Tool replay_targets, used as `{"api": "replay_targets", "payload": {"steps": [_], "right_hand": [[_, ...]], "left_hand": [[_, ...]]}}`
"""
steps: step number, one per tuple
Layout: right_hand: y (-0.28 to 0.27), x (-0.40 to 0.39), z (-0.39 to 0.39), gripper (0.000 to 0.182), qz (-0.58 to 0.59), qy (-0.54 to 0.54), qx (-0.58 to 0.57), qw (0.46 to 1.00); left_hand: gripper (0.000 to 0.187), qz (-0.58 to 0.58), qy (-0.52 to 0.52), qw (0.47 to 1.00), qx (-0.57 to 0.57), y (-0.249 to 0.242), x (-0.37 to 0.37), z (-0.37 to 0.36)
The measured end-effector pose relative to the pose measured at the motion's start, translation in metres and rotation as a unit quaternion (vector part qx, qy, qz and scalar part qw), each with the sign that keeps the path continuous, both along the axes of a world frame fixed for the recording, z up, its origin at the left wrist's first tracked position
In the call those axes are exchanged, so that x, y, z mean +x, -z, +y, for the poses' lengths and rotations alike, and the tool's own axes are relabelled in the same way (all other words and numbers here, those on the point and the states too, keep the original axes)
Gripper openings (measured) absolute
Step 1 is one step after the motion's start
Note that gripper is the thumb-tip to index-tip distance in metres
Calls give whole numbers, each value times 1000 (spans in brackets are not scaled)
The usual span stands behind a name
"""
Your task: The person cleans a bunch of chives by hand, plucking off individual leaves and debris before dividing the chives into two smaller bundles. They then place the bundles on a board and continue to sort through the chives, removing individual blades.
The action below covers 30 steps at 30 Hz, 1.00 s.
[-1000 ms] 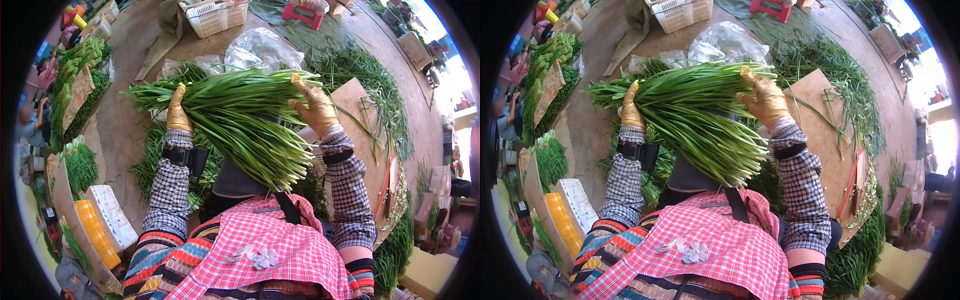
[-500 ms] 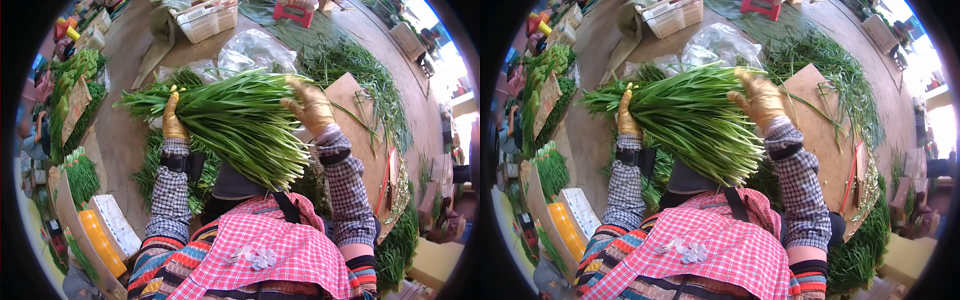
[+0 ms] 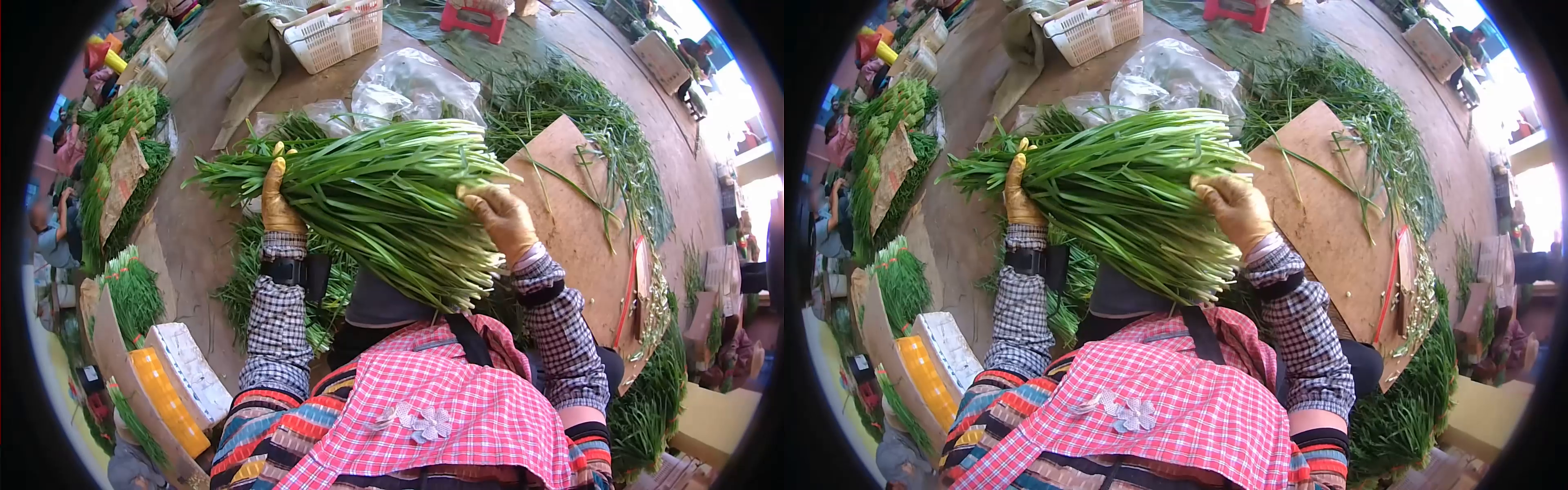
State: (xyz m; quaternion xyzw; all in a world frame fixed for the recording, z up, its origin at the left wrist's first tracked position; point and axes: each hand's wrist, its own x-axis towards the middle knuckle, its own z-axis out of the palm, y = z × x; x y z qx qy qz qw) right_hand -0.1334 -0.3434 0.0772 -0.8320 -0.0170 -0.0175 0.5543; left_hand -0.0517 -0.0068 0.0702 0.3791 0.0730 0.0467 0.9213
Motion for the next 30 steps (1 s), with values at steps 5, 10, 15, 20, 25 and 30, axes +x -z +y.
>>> {"api": "replay_targets", "payload": {"steps": [5, 10, 15, 20, 25, 30], "right_hand": [[-10, 5, 2, 54, -87, -36, -248, 964], [-28, -28, 31, 65, -49, -150, -348, 924], [-36, -41, 34, 60, -81, -135, -386, 909], [-30, 8, -9, 60, -332, 20, -206, 920], [-43, 68, -10, 81, -277, -72, -305, 909], [-47, 64, 7, 69, 4, -207, -400, 893]], "left_hand": [[45, -4, -1, 1000, 16, -4, -1, -3], [46, 0, 6, 1000, 7, 1, -2, 1], [43, -9, 17, 1000, 10, 3, -3, 0], [44, -27, 7, 999, 24, 2, -1, 0], [52, -69, 32, 996, 36, -3, -3, -2], [55, -80, 59, 995, -10, -7, -2, -2]]}}
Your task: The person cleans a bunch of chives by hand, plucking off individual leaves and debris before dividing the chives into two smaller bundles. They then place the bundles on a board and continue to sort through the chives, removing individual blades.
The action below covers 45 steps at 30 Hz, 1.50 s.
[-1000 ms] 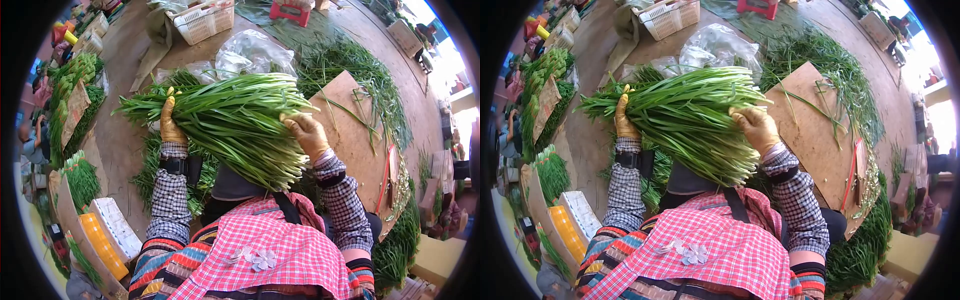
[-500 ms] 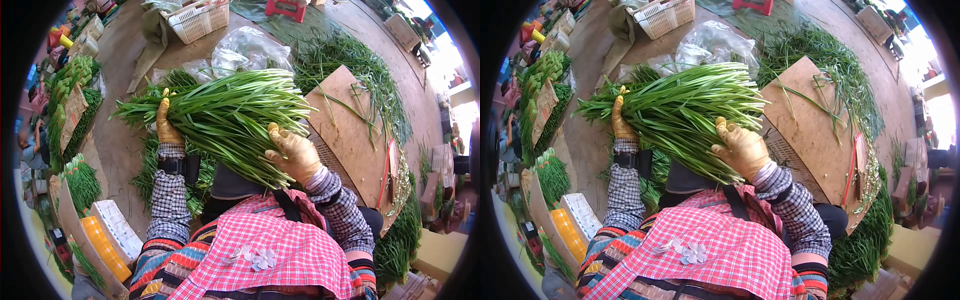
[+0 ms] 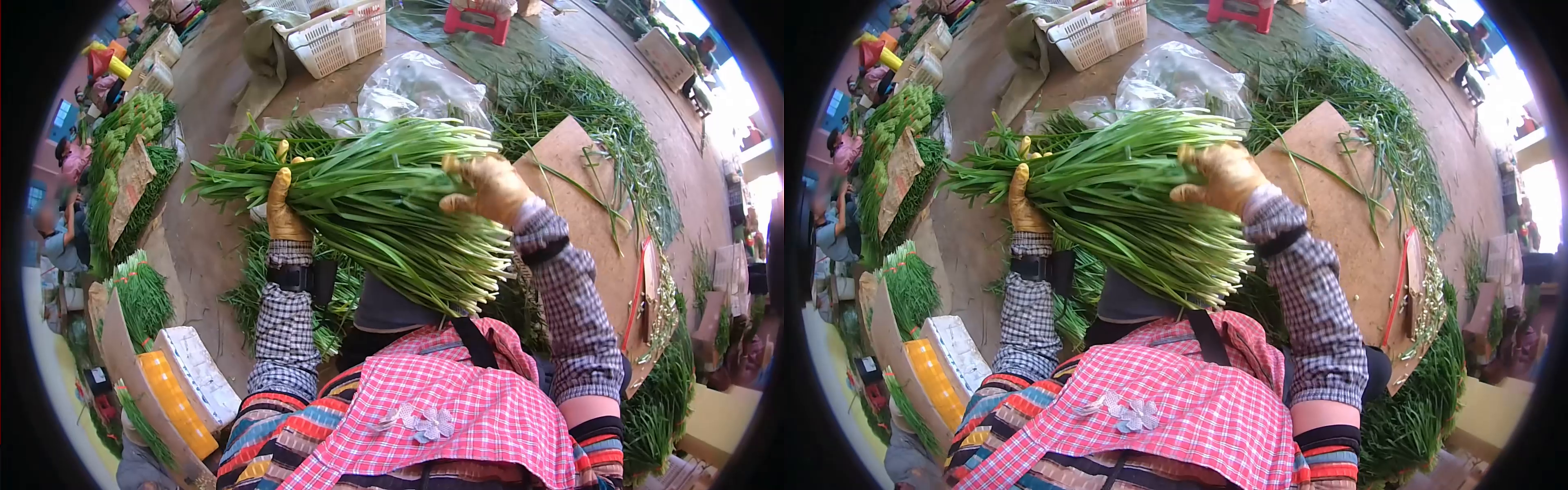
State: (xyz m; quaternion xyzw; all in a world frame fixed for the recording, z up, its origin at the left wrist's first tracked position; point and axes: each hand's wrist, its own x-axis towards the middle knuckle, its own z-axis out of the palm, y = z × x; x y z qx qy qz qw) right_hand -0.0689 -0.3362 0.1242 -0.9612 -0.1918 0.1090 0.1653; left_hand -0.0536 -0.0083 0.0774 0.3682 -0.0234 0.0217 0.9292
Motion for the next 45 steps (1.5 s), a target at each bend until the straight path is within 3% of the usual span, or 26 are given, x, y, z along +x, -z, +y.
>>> {"api": "replay_targets", "payload": {"steps": [1, 3, 6, 8, 10, 11, 15, 18, 21, 24, 26, 28, 32, 33, 34, 36, 38, 39, 40, 42, 43, 45], "right_hand": [[0, -12, 4, 56, -50, -19, -1, 999], [-6, -36, 14, 48, -23, -35, 23, 999], [-15, -72, 29, 49, -68, -41, 22, 997], [-14, -93, 37, 62, -112, -41, 8, 993], [-27, -107, 44, 67, -42, -42, -8, 998], [-18, -116, 42, 63, -95, -68, 2, 993], [-10, -121, 42, 56, -122, -12, 57, 991], [-17, -118, 37, 51, -90, 50, 35, 994], [-3, -117, 16, 42, -157, 79, 112, 978], [2, -114, 6, 48, -251, 98, 198, 943], [0, -112, -2, 51, -268, 133, 126, 946], [6, -104, -11, 55, -301, 114, 188, 928], [1, -101, -24, 37, -315, 152, 256, 901], [4, -102, -26, 31, -243, 202, 342, 885], [11, -93, -32, 31, -251, 178, 370, 876], [20, -84, -35, 28, -155, 214, 438, 859], [29, -77, -40, 25, -49, 214, 418, 882], [32, -78, -40, 22, 107, 254, 375, 885], [35, -78, -40, 22, 99, 176, 192, 960], [38, -89, -35, 23, 66, 104, 127, 984], [36, -90, -34, 27, 58, 98, 131, 985], [33, -90, -35, 32, 111, 201, 206, 951]], "left_hand": [[55, 1, 2, 1000, -11, 3, 1, 1], [56, 5, 6, 1000, -29, 6, 0, 2], [58, -3, 18, 999, -44, 11, 1, 5], [60, -23, 22, 999, -45, 14, 1, 6], [60, -37, 21, 998, -45, 16, 2, 7], [61, -26, 11, 999, -27, 17, 2, 10], [57, -24, 14, 1000, -7, 14, 0, 9], [56, -23, 14, 1000, -8, 8, -4, 4], [54, -11, -5, 1000, 0, 7, -4, -1], [55, -17, -13, 1000, 22, -2, -6, -1], [58, 15, -20, 1000, 8, -1, -7, 0], [58, 11, -37, 999, 8, -5, -8, 1], [58, 5, -20, 1000, 20, -6, -9, -2], [56, -9, -1, 1000, -11, -1, -7, -1], [53, -23, 16, 999, -41, 5, -5, 2], [44, -20, 31, 999, -36, 14, -4, 11], [35, -29, 39, 998, -51, 17, -5, 13], [34, -37, 40, 997, -48, 19, -5, 14], [34, -44, 40, 997, -43, 19, -5, 15], [35, -37, 44, 997, -50, 28, -2, 22], [35, -32, 49, 997, -58, 29, -3, 24], [36, -31, 73, 992, -99, 32, -3, 23]]}}
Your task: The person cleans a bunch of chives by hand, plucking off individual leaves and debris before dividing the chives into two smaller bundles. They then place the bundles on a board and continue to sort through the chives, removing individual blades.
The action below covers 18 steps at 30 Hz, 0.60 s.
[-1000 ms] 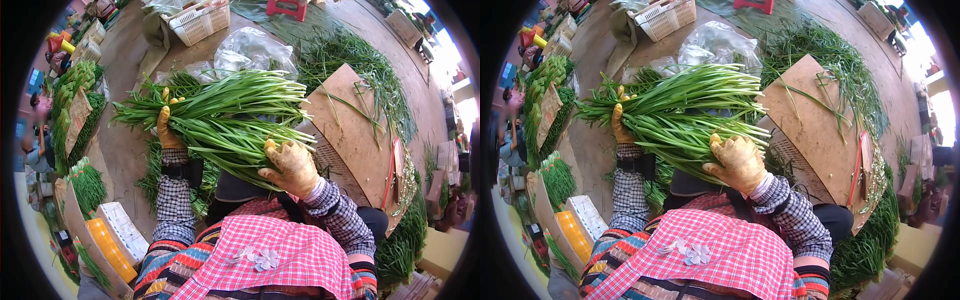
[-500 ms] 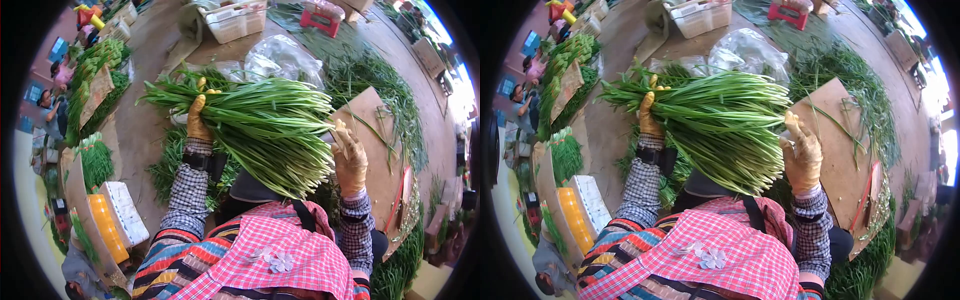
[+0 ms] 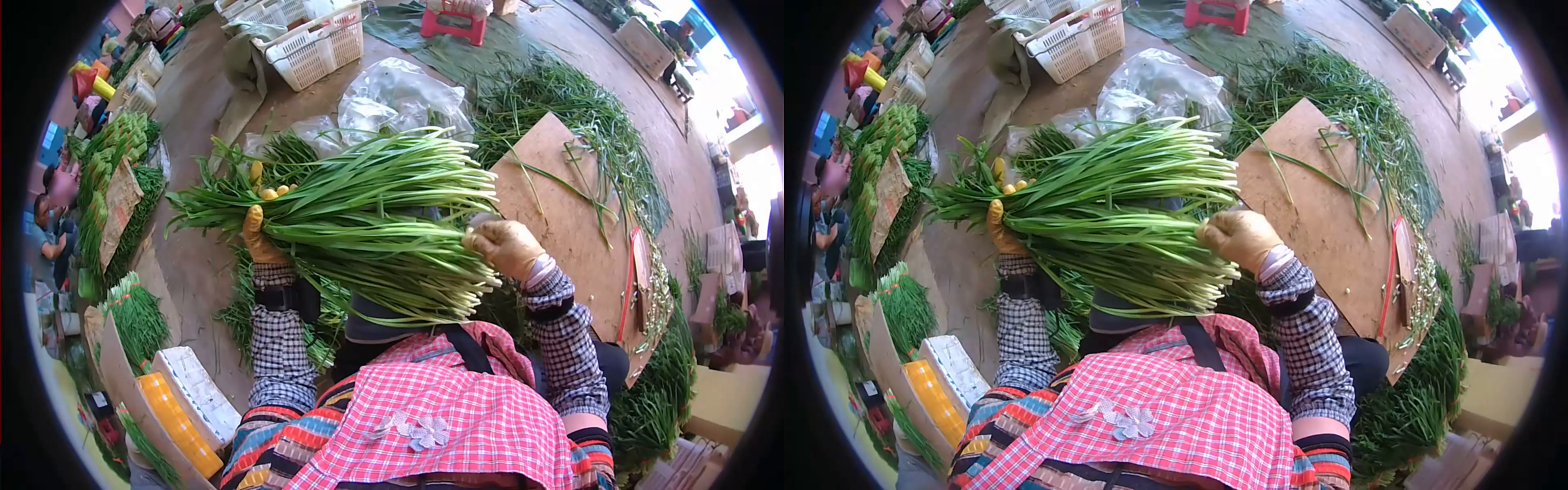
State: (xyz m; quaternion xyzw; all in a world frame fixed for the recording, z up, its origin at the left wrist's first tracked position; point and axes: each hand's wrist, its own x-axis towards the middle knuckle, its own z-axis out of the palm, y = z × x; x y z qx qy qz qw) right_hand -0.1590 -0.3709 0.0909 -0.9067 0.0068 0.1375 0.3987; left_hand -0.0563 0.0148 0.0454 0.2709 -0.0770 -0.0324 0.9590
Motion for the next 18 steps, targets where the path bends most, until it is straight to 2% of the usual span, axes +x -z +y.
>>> {"api": "replay_targets", "payload": {"steps": [1, 2, 5, 6, 7, 8, 9, 12, 15, 18], "right_hand": [[-1, 2, 0, 35, 29, 51, 39, 998], [1, 8, -2, 47, 116, 117, 46, 985], [22, 20, 1, 54, 108, 117, -58, 985], [41, 25, -3, 62, 96, 92, -53, 990], [46, 29, -3, 59, 93, 73, 0, 993], [69, 33, 0, 57, 79, 94, 176, 977], [91, 36, 3, 55, 63, 113, 347, 929], [103, 39, 12, 49, -5, 127, 444, 887], [97, 29, 7, 43, 68, 154, 582, 796], [85, 5, 7, 37, 104, 211, 618, 750]], "left_hand": [[37, -8, -3, 1000, 9, 2, 0, 1], [37, -17, -5, 1000, 18, 5, 0, 4], [38, -47, 9, 999, 21, 5, 0, 5], [38, -55, 15, 998, 20, 3, 0, 3], [38, -63, 21, 998, 19, 2, 0, 3], [39, -88, 51, 995, 14, 5, 2, 6], [39, -95, 60, 994, 10, 7, 3, 8], [36, -119, 86, 989, 4, 3, 4, 8], [35, -117, 95, 989, 2, -6, -2, 4], [33, -93, 89, 992, 9, 7, 3, 12]]}}
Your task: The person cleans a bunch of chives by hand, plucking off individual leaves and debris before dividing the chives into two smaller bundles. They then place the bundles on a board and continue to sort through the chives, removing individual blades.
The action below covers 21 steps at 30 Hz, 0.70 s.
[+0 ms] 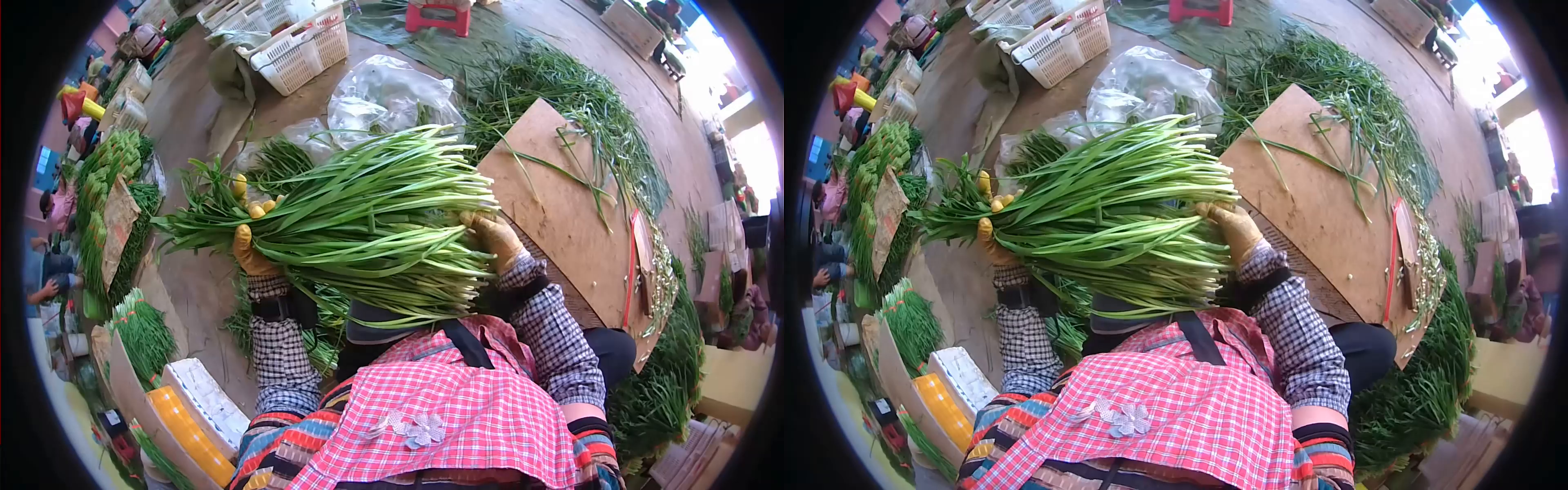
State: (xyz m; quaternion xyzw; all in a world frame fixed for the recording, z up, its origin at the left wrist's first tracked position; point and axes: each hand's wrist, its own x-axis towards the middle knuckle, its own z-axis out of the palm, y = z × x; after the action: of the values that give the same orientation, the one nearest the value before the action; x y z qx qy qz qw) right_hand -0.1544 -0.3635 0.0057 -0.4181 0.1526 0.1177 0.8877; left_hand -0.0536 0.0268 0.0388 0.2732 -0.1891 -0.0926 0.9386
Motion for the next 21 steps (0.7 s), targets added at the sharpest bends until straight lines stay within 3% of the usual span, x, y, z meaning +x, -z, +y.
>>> {"api": "replay_targets", "payload": {"steps": [3, 5, 8, 9, 11, 13, 14, 17, 18, 21], "right_hand": [[28, -21, -1, 29, 18, 52, 41, 998], [-4, -37, 5, 24, 31, 80, -67, 994], [41, -50, -12, 22, 59, 107, -221, 968], [48, -59, -23, 23, 46, 108, -334, 935], [64, -76, -45, 27, 148, 24, -413, 898], [55, -89, -58, 34, 264, -228, -612, 710], [64, -99, -67, 43, 219, -355, -637, 649], [58, -111, -68, 49, 145, -142, -633, 747], [65, -103, -71, 51, 82, -76, -529, 841], [29, -67, -53, 47, -19, -14, -508, 861]], "left_hand": [[35, -8, 3, 1000, 4, 2, 3, -2], [42, -11, 16, 1000, 1, -7, 0, -11], [64, -73, -29, 997, -5, -15, 2, -18], [69, -71, -32, 997, -5, -13, 4, -16], [81, -65, -43, 997, -3, -7, 4, -10], [59, -51, -11, 998, -19, -7, 2, -9], [53, -38, 14, 999, -22, -9, 1, -8], [37, -21, 46, 998, -30, -7, 2, -8], [33, -20, 49, 998, -32, -5, 3, -7], [37, -23, 49, 998, -44, -1, 8, -5]]}}
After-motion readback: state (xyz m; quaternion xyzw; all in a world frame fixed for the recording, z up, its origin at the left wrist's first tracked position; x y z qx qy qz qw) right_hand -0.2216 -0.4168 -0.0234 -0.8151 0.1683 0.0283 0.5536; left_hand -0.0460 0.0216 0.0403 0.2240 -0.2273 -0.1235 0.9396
